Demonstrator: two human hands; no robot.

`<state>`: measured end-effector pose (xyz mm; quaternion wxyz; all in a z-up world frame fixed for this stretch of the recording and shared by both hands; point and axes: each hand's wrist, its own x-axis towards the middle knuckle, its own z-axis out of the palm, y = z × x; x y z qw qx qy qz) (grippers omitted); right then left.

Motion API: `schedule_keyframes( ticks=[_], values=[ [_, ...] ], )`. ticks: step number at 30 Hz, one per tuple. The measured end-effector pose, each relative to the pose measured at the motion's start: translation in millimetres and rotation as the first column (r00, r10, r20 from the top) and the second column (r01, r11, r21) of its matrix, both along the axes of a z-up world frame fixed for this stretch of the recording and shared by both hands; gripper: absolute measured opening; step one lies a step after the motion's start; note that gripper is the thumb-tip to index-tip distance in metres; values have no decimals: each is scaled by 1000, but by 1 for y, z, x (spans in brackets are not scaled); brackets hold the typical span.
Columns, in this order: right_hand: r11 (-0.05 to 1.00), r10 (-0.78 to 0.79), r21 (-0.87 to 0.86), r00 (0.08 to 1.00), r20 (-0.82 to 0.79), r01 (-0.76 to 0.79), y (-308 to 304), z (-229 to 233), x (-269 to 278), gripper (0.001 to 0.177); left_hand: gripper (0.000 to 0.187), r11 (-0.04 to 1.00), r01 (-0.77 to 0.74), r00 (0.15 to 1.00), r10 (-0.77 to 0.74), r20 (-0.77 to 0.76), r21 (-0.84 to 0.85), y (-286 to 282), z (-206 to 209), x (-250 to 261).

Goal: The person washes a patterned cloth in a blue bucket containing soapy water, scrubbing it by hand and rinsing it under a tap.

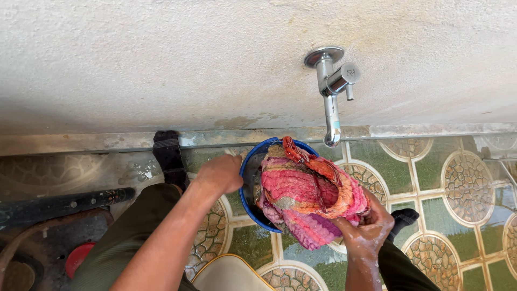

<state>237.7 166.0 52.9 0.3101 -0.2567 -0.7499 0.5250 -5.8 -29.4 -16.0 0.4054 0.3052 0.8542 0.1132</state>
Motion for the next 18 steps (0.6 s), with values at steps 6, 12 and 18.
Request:
schedule_keyframes(
  ticks=[6,12,18],
  values=[
    [993,-8,114,1000,-30,11,-6,33,-6,62,40,995,-18,976,40,-212,102,-14,10,-19],
    [996,13,87,992,-129,-2,-7,57,-6,54,44,982,-28,973,70,-221,186,-20,17,-28],
    [999,35,15,973,-228,-32,-5,75,-4,50,45,992,9,978,17,-206,126,-17,17,-26]
  ],
)
